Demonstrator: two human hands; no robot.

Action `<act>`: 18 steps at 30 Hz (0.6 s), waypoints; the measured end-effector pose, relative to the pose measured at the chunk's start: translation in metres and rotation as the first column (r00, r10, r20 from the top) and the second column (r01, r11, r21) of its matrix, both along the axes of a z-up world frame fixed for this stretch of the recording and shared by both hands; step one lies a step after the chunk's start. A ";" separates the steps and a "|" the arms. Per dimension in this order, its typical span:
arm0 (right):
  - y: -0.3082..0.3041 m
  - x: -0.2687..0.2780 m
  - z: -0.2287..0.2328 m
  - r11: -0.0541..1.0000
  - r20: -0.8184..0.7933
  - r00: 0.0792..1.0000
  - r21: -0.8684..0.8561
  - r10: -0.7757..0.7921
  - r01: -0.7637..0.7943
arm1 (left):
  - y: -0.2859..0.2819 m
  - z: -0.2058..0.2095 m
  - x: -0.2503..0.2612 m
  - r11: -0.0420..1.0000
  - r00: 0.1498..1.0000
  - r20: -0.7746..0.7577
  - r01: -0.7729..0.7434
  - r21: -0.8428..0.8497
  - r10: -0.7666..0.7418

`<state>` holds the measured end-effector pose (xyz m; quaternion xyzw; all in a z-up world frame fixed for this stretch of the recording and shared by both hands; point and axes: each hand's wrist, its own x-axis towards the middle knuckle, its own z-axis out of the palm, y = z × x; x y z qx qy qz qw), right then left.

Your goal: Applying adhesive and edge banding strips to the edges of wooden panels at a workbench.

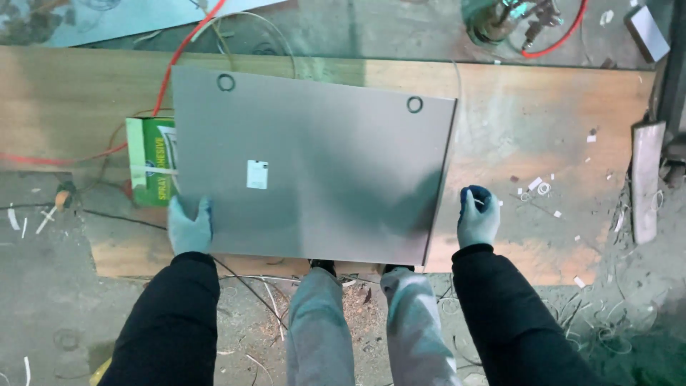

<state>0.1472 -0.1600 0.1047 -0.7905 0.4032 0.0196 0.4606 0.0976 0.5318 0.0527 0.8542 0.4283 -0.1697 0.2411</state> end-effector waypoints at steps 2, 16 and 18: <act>0.004 0.007 -0.008 0.996 -0.080 0.996 0.086 0.028 -0.021 | 0.004 -0.001 0.008 0.999 1.000 -0.014 -0.002 -0.033 0.001; 0.029 0.018 -0.001 0.961 -0.264 0.964 0.272 0.024 0.051 | -0.009 0.048 0.083 0.965 0.965 -0.217 -0.189 -0.181 0.148; 0.028 0.018 0.001 0.958 -0.281 0.958 0.284 0.057 0.027 | -0.012 0.059 0.089 0.966 0.957 -0.254 -0.190 -0.178 0.142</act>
